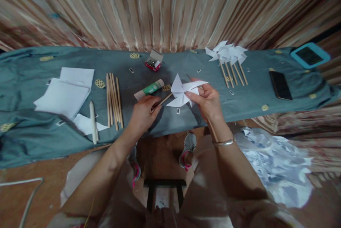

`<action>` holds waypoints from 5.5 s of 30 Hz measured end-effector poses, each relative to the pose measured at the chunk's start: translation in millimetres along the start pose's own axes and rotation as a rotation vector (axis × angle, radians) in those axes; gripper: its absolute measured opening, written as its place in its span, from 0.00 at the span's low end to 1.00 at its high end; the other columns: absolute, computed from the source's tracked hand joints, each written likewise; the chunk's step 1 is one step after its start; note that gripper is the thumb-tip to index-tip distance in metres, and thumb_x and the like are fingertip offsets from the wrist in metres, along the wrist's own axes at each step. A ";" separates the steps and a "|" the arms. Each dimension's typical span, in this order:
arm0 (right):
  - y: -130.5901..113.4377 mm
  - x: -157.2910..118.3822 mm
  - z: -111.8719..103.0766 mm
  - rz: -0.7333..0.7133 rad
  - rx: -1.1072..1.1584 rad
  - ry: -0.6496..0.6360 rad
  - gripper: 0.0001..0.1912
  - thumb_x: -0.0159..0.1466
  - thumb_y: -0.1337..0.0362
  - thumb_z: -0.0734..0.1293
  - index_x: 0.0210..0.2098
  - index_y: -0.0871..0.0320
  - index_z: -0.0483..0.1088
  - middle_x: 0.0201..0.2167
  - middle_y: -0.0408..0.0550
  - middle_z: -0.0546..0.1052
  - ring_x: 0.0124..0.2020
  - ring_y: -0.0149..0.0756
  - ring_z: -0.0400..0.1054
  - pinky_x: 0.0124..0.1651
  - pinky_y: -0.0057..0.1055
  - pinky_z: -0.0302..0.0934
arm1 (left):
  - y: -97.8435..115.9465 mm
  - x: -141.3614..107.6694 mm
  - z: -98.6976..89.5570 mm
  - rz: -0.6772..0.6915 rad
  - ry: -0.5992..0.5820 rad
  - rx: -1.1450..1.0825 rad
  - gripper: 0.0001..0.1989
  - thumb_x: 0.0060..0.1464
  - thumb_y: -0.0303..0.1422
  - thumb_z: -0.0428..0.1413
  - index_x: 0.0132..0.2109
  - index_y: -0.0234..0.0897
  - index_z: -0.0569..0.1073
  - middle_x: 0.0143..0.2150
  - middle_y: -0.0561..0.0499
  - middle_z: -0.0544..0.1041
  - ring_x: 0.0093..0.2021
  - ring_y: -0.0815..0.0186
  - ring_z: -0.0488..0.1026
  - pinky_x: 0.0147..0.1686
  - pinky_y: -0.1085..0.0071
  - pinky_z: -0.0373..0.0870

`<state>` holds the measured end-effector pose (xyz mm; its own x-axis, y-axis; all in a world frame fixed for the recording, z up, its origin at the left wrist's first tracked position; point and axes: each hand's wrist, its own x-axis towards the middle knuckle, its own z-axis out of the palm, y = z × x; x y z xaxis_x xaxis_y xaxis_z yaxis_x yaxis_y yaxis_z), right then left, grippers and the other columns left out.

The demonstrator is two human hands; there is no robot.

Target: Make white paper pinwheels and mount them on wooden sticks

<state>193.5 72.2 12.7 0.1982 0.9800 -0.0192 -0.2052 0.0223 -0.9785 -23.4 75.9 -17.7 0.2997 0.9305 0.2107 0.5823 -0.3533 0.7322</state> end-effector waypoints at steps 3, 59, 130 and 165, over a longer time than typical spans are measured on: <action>-2.4 -1.2 -3.8 0.015 -0.010 0.014 0.28 0.43 0.61 0.81 0.42 0.54 0.72 0.34 0.42 0.83 0.34 0.37 0.77 0.43 0.40 0.75 | -3.3 1.4 6.9 0.056 -0.032 0.190 0.12 0.58 0.30 0.55 0.48 0.35 0.78 0.45 0.42 0.79 0.46 0.57 0.76 0.50 0.62 0.72; -50.0 -69.1 6.8 -0.836 -0.835 -0.131 0.31 0.65 0.74 0.66 0.64 0.55 0.57 0.43 0.46 0.82 0.41 0.32 0.77 0.48 0.28 0.73 | 50.8 -32.8 -15.5 -0.251 0.019 -0.669 0.06 0.51 0.28 0.63 0.27 0.40 0.82 0.25 0.52 0.76 0.26 0.71 0.70 0.27 0.79 0.68; 21.9 9.1 39.8 0.426 -0.631 -0.736 0.11 0.44 0.75 0.73 0.26 0.61 0.69 0.23 0.39 0.76 0.27 0.31 0.69 0.32 0.26 0.62 | 49.4 -119.2 36.2 -1.036 0.253 -1.231 0.21 0.27 0.37 0.74 0.34 0.35 0.84 0.31 0.49 0.81 0.27 0.73 0.72 0.28 0.77 0.69; -1.6 17.9 61.7 0.436 -1.078 -0.795 0.06 0.45 0.71 0.74 0.21 0.62 0.72 0.17 0.37 0.68 0.22 0.26 0.57 0.27 0.25 0.52 | 54.1 -116.6 39.4 -1.115 0.207 -1.381 0.16 0.33 0.28 0.72 0.33 0.34 0.80 0.28 0.53 0.79 0.26 0.73 0.73 0.28 0.77 0.70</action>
<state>138.3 101.9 26.6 -0.3510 0.7251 -0.5924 0.7875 -0.1136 -0.6057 2.9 -55.4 -28.2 0.0915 0.6835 -0.7241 -0.6022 0.6172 0.5065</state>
